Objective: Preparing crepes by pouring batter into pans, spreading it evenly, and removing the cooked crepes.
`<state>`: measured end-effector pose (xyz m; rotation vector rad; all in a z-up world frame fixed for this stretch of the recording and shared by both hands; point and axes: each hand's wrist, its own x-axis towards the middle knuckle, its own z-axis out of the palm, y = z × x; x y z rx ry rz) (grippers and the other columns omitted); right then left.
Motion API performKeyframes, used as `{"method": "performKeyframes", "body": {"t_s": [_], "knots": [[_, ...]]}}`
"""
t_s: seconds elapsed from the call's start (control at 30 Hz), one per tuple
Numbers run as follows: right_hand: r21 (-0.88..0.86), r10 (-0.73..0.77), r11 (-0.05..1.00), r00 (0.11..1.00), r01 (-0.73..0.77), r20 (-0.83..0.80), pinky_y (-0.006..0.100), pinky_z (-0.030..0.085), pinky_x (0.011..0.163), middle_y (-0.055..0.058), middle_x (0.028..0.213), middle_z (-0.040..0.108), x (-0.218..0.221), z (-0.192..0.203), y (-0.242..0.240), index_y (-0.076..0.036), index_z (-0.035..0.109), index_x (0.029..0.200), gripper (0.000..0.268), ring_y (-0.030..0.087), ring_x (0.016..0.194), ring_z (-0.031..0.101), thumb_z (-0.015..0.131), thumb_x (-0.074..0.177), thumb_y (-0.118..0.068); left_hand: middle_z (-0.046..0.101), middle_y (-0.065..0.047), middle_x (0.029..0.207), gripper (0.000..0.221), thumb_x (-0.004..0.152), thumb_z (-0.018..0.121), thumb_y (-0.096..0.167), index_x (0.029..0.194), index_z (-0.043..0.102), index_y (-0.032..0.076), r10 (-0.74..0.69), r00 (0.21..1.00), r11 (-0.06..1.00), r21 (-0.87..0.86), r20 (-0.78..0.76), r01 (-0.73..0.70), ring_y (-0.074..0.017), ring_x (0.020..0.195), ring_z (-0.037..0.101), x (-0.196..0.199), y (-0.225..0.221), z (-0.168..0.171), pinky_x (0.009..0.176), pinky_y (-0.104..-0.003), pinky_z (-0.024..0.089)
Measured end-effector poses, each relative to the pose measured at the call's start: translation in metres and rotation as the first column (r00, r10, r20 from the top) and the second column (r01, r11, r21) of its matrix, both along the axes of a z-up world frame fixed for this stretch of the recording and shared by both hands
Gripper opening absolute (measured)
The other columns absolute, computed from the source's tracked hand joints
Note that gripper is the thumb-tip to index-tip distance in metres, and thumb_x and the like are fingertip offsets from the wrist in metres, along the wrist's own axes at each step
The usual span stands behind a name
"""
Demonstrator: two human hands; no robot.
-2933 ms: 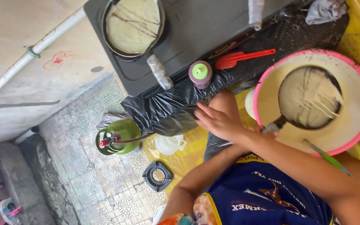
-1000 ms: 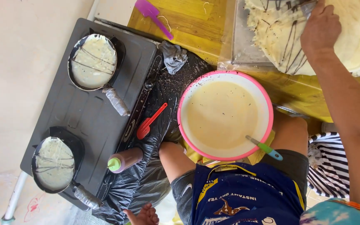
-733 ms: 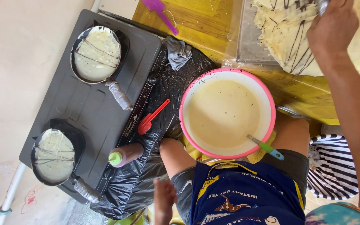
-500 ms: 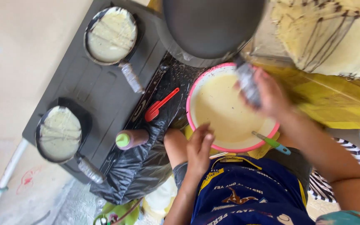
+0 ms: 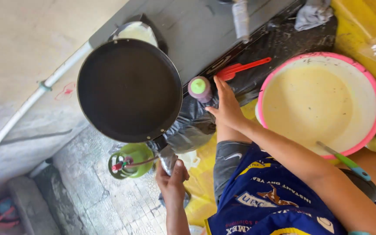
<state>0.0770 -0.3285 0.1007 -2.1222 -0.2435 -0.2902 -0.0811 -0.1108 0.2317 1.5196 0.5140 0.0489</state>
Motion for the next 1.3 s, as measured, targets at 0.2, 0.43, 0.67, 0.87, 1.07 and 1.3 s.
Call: {"method": "performKeyframes", "body": {"t_s": [0.2, 0.43, 0.67, 0.87, 1.07, 1.3], "knots": [[0.329, -0.059, 0.943, 0.998, 0.058, -0.005, 0.041, 0.053, 0.097, 0.022, 0.130, 0.062, 0.045, -0.025, 0.025, 0.001, 0.039, 0.142, 0.080, 0.034, 0.114, 0.068, 0.087, 0.080, -0.017, 0.061, -0.007, 0.063, 0.026, 0.085, 0.076, 0.021, 0.098, 0.067, 0.000, 0.013, 0.998, 1.000, -0.026, -0.056, -0.014, -0.0143, 0.048, 0.054, -0.004, 0.027, -0.041, 0.044, -0.029, 0.046], [0.573, -0.183, 0.775, 0.962, 0.267, -0.200, 0.022, 0.042, 0.071, -0.007, 0.090, 0.058, 0.002, 0.037, -0.151, -0.011, 0.062, 0.099, 0.005, 0.005, 0.078, 0.048, 0.064, 0.102, -0.015, 0.060, -0.009, 0.065, 0.023, 0.094, 0.067, 0.016, 0.103, 0.066, -0.005, -0.276, 0.923, 0.959, -0.144, -0.269, 0.245, -0.0161, 0.048, 0.054, 0.020, -0.019, -0.060, 0.046, -0.028, 0.046], [-0.649, -0.391, 0.657, 0.562, -0.384, -0.729, 0.040, 0.059, 0.076, 0.015, 0.102, 0.079, -0.085, 0.177, -0.220, -0.005, 0.067, 0.122, 0.075, 0.033, 0.084, 0.078, 0.071, 0.077, -0.064, 0.058, -0.003, 0.062, 0.035, 0.093, 0.072, 0.032, 0.098, 0.069, -0.002, -0.753, 0.534, 0.642, -0.255, -0.385, 0.723, -0.0123, 0.045, 0.050, 0.036, -0.120, -0.107, 0.045, -0.026, 0.042], [-0.723, -0.551, 0.376, 0.488, -0.579, -0.677, 0.036, 0.057, 0.083, 0.003, 0.105, 0.083, -0.134, 0.122, -0.286, -0.015, 0.073, 0.115, 0.073, 0.027, 0.093, 0.079, 0.064, 0.080, -0.079, 0.057, -0.003, 0.061, 0.037, 0.094, 0.071, 0.036, 0.087, 0.065, 0.000, -0.884, 0.239, 0.390, -0.351, -0.403, 0.852, -0.0121, 0.045, 0.050, 0.030, -0.186, -0.106, 0.046, -0.025, 0.042], [-0.663, -0.583, 0.378, 0.391, -0.646, -0.713, 0.035, 0.057, 0.084, -0.002, 0.107, 0.083, -0.180, 0.124, -0.302, -0.024, 0.074, 0.117, 0.076, 0.023, 0.098, 0.079, 0.059, 0.074, -0.085, 0.056, -0.003, 0.061, 0.038, 0.094, 0.071, 0.037, 0.085, 0.064, 0.001, -0.907, 0.163, 0.307, -0.346, -0.388, 0.887, -0.0124, 0.045, 0.050, 0.030, -0.209, -0.101, 0.047, -0.026, 0.044], [-0.758, -0.634, 0.349, 0.457, -0.552, -0.624, 0.028, 0.060, 0.072, 0.002, 0.088, 0.085, -0.215, 0.101, -0.365, -0.019, 0.079, 0.109, 0.094, 0.020, 0.073, 0.082, 0.048, 0.066, -0.096, 0.056, -0.004, 0.060, 0.041, 0.092, 0.071, 0.040, 0.092, 0.067, 0.000, -0.901, 0.166, 0.332, -0.392, -0.401, 0.858, -0.0124, 0.044, 0.049, 0.036, -0.215, -0.095, 0.044, -0.026, 0.043]]}}
